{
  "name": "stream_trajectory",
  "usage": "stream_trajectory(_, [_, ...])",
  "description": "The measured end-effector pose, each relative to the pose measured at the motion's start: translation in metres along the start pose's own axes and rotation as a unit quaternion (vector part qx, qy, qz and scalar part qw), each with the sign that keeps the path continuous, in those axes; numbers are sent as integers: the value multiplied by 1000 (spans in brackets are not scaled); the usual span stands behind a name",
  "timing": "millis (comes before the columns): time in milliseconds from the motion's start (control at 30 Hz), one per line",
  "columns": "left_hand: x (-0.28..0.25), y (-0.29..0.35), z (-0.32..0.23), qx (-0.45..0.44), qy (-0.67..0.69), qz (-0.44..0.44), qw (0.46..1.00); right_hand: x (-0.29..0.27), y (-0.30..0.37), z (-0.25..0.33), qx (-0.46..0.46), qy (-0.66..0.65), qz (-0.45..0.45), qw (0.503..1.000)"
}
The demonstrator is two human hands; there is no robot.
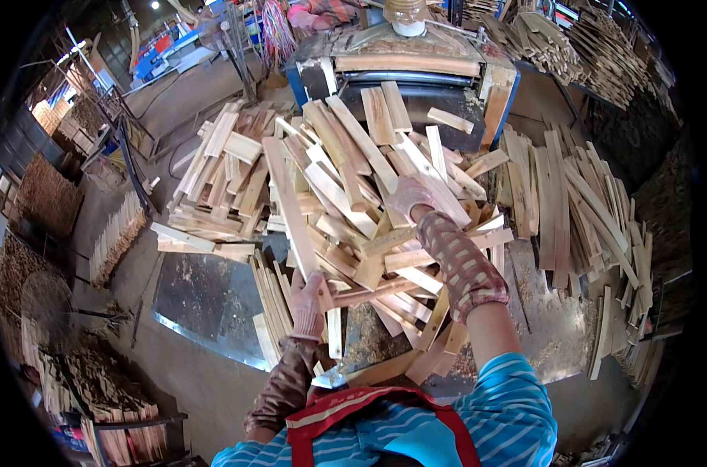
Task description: The person sorts through a large pile of wooden planks on a metal table, picking up individual pieces and arranging them into neat stacks. They repeatedly gather bundles of wood and place them onto a metal rack nearby.
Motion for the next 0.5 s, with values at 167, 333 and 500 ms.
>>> stream_trajectory(167, [13, 5, 20, -36, 27, 23, 999, 20, 5, -28, 99, -82, -34, 991])
stream_trajectory(333, [1, 13, 3, -2, -21, 47, 999, 23, 17, -45, 50, -186, -88, 977])
stream_trajectory(500, [-2, 18, -10, 43, -28, 73, 996, 72, 145, -11, 8, -588, -69, 806])
Point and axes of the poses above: each hand's wrist, its own y-axis away from the middle knuckle, its own x-axis out of the palm, z = x × y, the point moved 9 cm from there along -y, towards the middle knuckle, and after that the axes turned 8 degrees about y, right-handed, at the moved point
